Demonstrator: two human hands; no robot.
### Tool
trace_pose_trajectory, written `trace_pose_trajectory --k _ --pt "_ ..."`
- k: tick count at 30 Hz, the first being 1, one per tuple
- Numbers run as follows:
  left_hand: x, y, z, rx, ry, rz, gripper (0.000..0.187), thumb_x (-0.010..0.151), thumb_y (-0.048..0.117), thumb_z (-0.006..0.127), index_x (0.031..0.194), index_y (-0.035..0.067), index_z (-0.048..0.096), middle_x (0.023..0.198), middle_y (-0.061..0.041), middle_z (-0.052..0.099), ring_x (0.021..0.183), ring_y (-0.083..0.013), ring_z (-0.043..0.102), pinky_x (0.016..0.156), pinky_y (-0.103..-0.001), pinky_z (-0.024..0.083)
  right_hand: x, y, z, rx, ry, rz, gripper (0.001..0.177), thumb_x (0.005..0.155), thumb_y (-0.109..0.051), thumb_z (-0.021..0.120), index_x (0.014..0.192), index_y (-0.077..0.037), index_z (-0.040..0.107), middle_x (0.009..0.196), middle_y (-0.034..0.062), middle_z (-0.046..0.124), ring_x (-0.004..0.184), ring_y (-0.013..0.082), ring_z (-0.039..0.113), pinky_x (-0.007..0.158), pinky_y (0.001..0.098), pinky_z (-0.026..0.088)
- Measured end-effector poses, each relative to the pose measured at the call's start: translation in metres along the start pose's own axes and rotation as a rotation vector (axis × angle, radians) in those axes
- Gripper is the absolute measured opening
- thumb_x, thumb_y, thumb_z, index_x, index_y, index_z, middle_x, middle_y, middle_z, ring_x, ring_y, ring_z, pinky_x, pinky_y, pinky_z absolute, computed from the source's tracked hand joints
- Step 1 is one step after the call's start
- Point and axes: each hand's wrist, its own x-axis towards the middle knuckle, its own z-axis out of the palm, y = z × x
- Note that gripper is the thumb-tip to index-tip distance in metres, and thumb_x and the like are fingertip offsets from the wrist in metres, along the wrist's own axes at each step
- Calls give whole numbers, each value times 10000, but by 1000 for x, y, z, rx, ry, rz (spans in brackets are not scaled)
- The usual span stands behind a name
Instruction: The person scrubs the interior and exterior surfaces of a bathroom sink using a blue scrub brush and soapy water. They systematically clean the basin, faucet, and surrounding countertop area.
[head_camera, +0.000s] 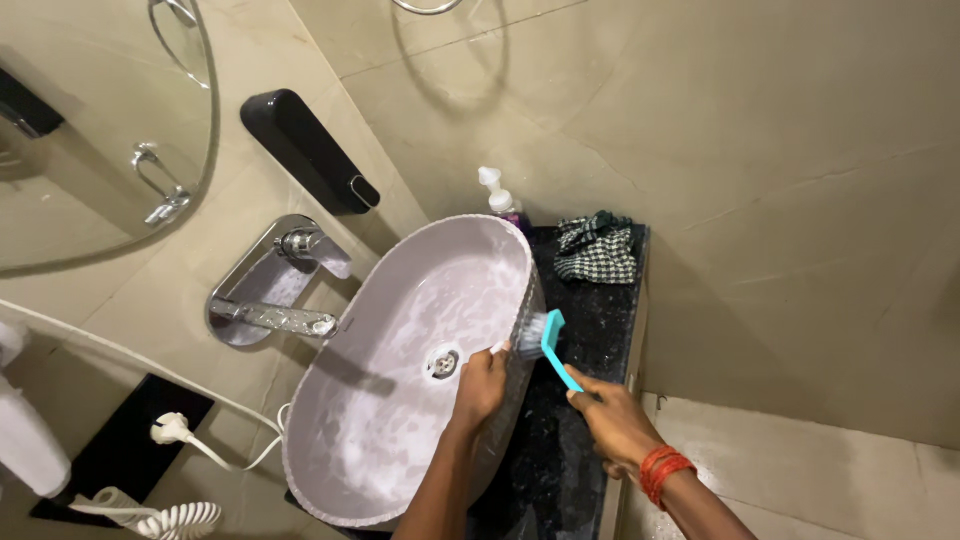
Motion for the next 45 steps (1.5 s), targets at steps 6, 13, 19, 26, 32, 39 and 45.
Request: trace_pose_trajectory --k 6,13,19,26,32,39,45 --pt "-1 -4 -1 4 3 -3 553 1000 431 552 872 -101 633 763 -314 644 707 -389 658 689 -488 477 -12 10 18 -46 71 5 529 1004 -288 543 1520 -401 527 526 -36 190 374 142 223 354 347 225" --pt "-3 -15 1 -17 -15 -1 553 994 445 551 893 -89 651 769 -303 668 718 -377 669 708 -480 489 -23 7 16 10 19 25 545 1012 -300 513 1539 -436 478 528 -55 183 386 121 238 359 320 242" --pt "-9 -12 -2 -64 -22 -16 528 993 423 551 934 -89 663 783 -291 688 749 -367 681 729 -477 494 -28 20 32 -17 69 17 553 1009 -296 522 1540 -443 473 522 -47 196 379 133 266 362 330 253" --pt "-17 -16 -7 -69 -26 1 542 992 435 546 933 -90 667 801 -294 687 767 -366 688 741 -481 495 -33 27 32 13 43 34 543 1016 -298 511 1538 -445 478 521 -45 191 382 127 246 370 325 235" --pt "-22 -21 -8 -71 -19 18 539 985 441 549 955 -81 679 834 -303 694 807 -384 691 765 -479 501 -45 41 46 -44 84 14 557 1015 -302 511 1548 -451 453 529 -45 175 380 137 223 367 335 212" --pt "-29 -34 -14 -51 -36 59 560 986 452 545 959 -91 677 870 -326 692 871 -419 707 789 -488 509 -34 50 45 33 25 60 562 1015 -284 503 1555 -434 458 543 -47 166 392 126 185 378 318 172" --pt "-41 -39 -22 -34 -75 7 614 989 503 523 944 -92 670 862 -324 691 855 -407 706 786 -484 512 -41 62 60 -128 157 4 521 1013 -321 539 1518 -442 518 515 -16 234 366 165 290 364 368 304"
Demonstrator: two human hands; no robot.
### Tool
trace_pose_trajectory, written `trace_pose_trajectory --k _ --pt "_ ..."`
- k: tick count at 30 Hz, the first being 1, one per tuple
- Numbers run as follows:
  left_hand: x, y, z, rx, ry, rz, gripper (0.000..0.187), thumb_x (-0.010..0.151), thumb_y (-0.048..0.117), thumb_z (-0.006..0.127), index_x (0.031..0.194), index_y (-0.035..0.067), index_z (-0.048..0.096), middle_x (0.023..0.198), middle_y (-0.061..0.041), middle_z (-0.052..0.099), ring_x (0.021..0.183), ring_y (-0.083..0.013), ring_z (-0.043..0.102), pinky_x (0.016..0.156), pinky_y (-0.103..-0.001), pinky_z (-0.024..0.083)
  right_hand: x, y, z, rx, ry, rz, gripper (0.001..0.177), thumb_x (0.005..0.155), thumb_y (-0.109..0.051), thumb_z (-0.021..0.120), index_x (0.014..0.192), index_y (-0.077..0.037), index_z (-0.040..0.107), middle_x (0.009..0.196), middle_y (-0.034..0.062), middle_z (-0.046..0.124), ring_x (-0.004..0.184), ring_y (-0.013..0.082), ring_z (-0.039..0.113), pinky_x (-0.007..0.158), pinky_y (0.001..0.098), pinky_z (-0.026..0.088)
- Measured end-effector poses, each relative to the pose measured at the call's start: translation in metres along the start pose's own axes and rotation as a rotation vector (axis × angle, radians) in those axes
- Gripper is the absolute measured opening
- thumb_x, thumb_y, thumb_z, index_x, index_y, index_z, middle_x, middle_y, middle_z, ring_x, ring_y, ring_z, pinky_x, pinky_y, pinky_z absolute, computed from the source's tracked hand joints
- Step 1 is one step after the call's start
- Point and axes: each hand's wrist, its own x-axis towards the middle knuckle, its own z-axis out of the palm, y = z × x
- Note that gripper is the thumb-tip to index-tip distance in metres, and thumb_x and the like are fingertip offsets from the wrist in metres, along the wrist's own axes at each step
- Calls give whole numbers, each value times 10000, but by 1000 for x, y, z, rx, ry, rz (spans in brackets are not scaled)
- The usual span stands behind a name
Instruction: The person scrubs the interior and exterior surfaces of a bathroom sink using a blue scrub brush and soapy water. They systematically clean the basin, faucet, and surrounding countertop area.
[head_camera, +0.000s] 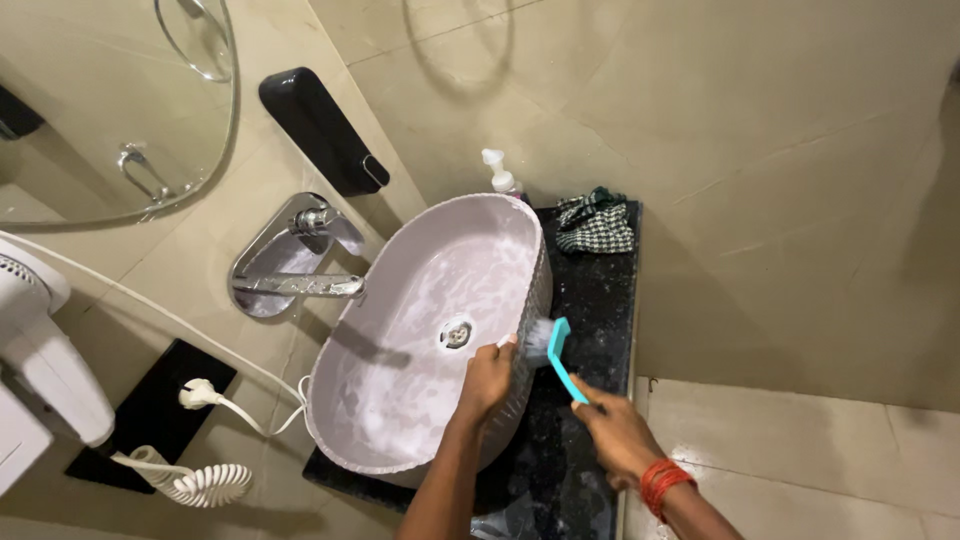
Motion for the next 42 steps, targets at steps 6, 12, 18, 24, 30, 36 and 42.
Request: trace_pose_trajectory --k 6,12,18,24,30,36,42 --pt "-3 0 -7 27 -44 -27 626 978 515 530 918 -91 670 837 -330 691 844 -392 718 775 -479 513 2 32 10 -56 -55 41 543 989 -300 550 1505 -467 521 519 12 260 374 198 330 396 416 327" --pt "-12 3 -9 72 -35 23 602 987 487 524 942 -97 669 874 -352 661 878 -438 697 779 -493 507 36 19 16 -78 125 -117 495 967 -316 605 1456 -387 595 578 31 616 440 177 559 458 390 471" --pt "-11 1 -9 69 -50 37 598 999 479 509 937 -92 679 880 -351 673 892 -451 705 798 -497 507 31 31 17 -291 137 -192 485 960 -335 618 1440 -400 602 776 111 718 631 202 707 671 385 546" --pt "-13 6 -11 97 -52 25 587 1009 467 512 952 -92 681 929 -356 670 962 -480 677 827 -508 503 29 -4 11 -317 108 -20 517 1012 -301 541 1521 -379 497 954 262 771 887 394 767 841 498 585" --pt "-19 13 -13 85 -37 42 560 1001 444 512 956 -86 686 943 -367 659 976 -511 653 829 -527 496 12 28 24 -403 102 -126 522 976 -305 566 1493 -357 521 991 220 782 991 363 758 968 460 540" --pt "-11 -1 -10 97 -43 145 577 1019 453 492 972 -86 690 979 -390 639 1035 -544 608 856 -536 490 6 5 25 -379 96 -33 527 1000 -283 524 1520 -354 486 936 253 781 939 393 784 930 485 575" --pt "-3 -10 -10 150 -111 68 639 1024 508 453 979 -84 688 986 -398 643 1067 -518 640 900 -520 493 -6 27 38 -379 143 -165 514 978 -300 550 1489 -350 520 944 251 761 975 406 744 958 479 543"
